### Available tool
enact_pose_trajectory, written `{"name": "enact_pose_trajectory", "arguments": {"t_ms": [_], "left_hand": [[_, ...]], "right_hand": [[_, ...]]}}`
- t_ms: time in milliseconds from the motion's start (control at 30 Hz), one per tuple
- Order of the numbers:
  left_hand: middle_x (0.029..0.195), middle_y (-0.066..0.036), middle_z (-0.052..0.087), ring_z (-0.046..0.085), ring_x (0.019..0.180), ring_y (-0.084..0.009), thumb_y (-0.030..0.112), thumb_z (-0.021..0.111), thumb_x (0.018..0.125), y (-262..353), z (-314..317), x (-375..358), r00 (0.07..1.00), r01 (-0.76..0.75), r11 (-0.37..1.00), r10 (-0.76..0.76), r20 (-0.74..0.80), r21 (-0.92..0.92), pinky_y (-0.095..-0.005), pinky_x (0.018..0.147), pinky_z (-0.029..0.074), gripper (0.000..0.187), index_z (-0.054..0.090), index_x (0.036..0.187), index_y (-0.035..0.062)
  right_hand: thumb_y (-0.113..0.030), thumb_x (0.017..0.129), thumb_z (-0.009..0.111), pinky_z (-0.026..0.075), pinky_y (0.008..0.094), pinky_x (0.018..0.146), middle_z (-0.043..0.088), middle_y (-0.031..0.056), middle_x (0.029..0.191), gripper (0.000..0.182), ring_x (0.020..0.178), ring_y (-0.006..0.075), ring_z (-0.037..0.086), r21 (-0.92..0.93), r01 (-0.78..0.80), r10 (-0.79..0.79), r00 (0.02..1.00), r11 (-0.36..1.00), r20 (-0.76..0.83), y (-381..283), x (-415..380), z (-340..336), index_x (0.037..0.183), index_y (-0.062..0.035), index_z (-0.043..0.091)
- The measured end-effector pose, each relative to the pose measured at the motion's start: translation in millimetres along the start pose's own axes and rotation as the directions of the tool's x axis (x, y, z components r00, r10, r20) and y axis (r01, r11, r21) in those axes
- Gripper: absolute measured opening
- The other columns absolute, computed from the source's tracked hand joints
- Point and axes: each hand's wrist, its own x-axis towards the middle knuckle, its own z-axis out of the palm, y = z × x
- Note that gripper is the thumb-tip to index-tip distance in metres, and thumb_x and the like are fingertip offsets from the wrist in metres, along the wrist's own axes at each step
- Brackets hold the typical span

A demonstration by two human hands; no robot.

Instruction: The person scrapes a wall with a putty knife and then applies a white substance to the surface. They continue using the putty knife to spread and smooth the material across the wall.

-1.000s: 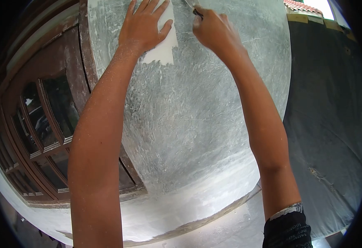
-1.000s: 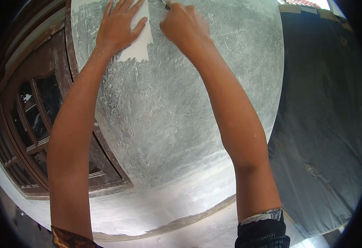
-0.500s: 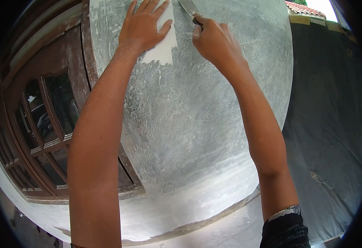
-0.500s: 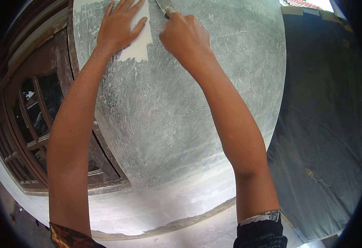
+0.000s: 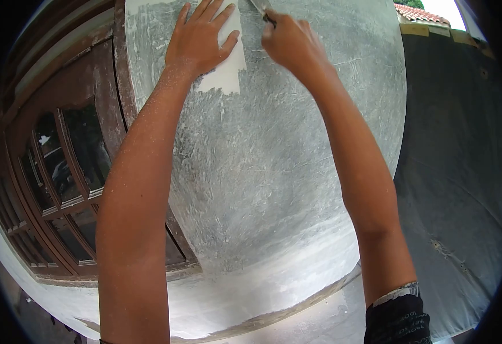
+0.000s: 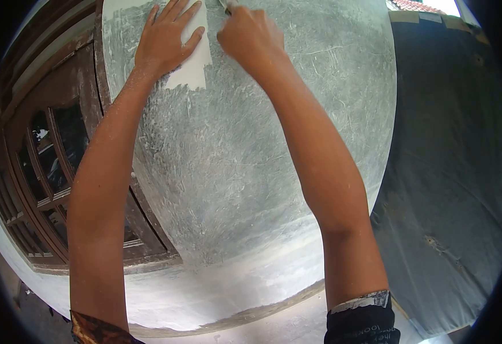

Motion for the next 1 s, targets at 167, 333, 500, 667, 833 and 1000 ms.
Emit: {"name": "enact_pose_trajectory", "arguments": {"t_ms": [167, 333, 500, 667, 833, 1000], "left_hand": [[0.165, -0.017, 0.036, 0.026, 0.157, -0.0306, 0.037, 0.059, 0.099, -1.4, 0.4, -3.2, 1.000, -0.001, 1.000, 0.001, -0.004, -0.006, -0.0496, 0.130, 0.015, 0.063, 0.047, 0.153, 0.0053], [0.165, -0.017, 0.036, 0.027, 0.156, -0.0306, 0.037, 0.059, 0.099, -2.5, 2.6, -1.7, 1.000, 0.009, 1.000, -0.009, -0.011, -0.003, -0.0496, 0.130, 0.016, 0.065, 0.046, 0.154, 0.0051], [0.165, -0.016, 0.036, 0.026, 0.157, -0.0304, 0.039, 0.059, 0.099, -3.0, 1.4, -2.0, 1.000, -0.014, 1.000, 0.015, -0.003, 0.015, -0.0494, 0.130, 0.016, 0.066, 0.045, 0.154, 0.0052], [0.164, -0.017, 0.038, 0.028, 0.156, -0.0311, 0.037, 0.060, 0.099, -1.1, 0.6, -3.0, 1.000, 0.006, 1.000, -0.007, -0.009, -0.017, -0.0497, 0.129, 0.016, 0.064, 0.047, 0.153, 0.0045], [0.164, -0.017, 0.038, 0.028, 0.156, -0.0307, 0.037, 0.060, 0.098, -0.5, -0.1, -2.5, 1.000, -0.008, 1.000, 0.008, -0.014, -0.012, -0.0497, 0.129, 0.017, 0.064, 0.047, 0.152, 0.0043], [0.164, -0.017, 0.038, 0.029, 0.156, -0.0307, 0.036, 0.061, 0.098, -0.8, 2.7, -3.8, 1.000, 0.005, 1.000, -0.005, -0.025, -0.025, -0.0500, 0.129, 0.018, 0.065, 0.047, 0.152, 0.0038]], "right_hand": [[-0.023, 0.097, 0.052, 0.056, 0.0515, 0.093, 0.074, 0.0282, 0.108, 0.044, 0.099, 0.0471, 0.072, -0.052, 0.014, -0.013, 1.000, 0.999, 0.026, -2.3, -1.6, -5.4, 0.137, -0.0130, 0.068], [-0.024, 0.097, 0.051, 0.056, 0.0519, 0.095, 0.073, 0.0285, 0.109, 0.045, 0.101, 0.0480, 0.071, -0.049, -0.068, 0.072, 0.994, 0.996, 0.084, 0.1, -10.5, -5.1, 0.137, -0.0160, 0.068], [-0.012, 0.098, 0.052, 0.058, 0.0521, 0.088, 0.065, 0.0313, 0.128, 0.045, 0.109, 0.0469, 0.069, 0.039, -0.179, 0.165, 0.960, 0.983, 0.228, -35.0, 11.8, -32.2, 0.142, -0.0045, 0.059], [-0.021, 0.095, 0.052, 0.055, 0.0518, 0.098, 0.072, 0.0291, 0.113, 0.046, 0.106, 0.0471, 0.070, -0.082, -0.019, 0.023, 0.999, 0.996, 0.044, -2.7, -13.6, -1.4, 0.138, -0.0139, 0.068], [-0.022, 0.095, 0.052, 0.054, 0.0524, 0.099, 0.072, 0.0296, 0.115, 0.047, 0.107, 0.0479, 0.069, -0.009, 0.059, -0.059, 0.998, 0.998, 0.010, -8.7, 16.4, -6.2, 0.139, -0.0124, 0.066], [-0.022, 0.095, 0.053, 0.054, 0.0521, 0.098, 0.072, 0.0297, 0.115, 0.047, 0.107, 0.0482, 0.069, -0.011, -0.060, 0.060, 0.995, 0.998, 0.080, -7.5, -17.2, -5.0, 0.138, -0.0122, 0.067]]}}
